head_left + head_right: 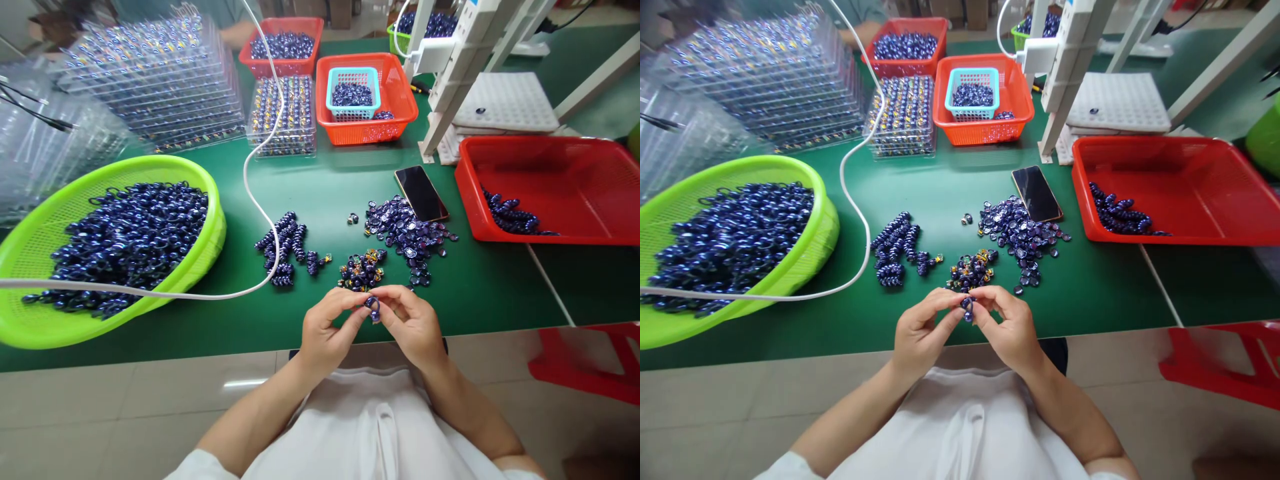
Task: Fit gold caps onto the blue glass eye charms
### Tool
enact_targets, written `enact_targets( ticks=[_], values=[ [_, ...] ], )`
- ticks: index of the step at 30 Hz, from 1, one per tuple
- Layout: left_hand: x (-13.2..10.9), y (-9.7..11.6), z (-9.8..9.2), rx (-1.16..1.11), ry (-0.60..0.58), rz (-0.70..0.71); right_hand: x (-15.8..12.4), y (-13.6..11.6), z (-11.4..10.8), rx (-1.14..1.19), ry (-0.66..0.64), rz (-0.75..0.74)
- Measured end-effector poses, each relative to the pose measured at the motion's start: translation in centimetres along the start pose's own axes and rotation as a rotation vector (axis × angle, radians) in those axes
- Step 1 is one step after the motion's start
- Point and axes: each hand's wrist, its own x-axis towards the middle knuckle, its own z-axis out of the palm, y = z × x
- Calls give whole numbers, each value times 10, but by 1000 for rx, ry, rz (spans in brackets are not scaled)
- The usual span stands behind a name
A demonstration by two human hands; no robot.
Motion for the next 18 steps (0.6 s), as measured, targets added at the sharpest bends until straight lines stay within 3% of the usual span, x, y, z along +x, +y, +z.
enact_targets(
  ticks=[7, 18],
  values=[
    [-3, 2, 0, 35, -16, -12, 0, 1, 3, 147, -84, 58],
    [1, 6, -4, 129, -52, 27, -3, 3, 2, -57, 47, -33]
  ],
)
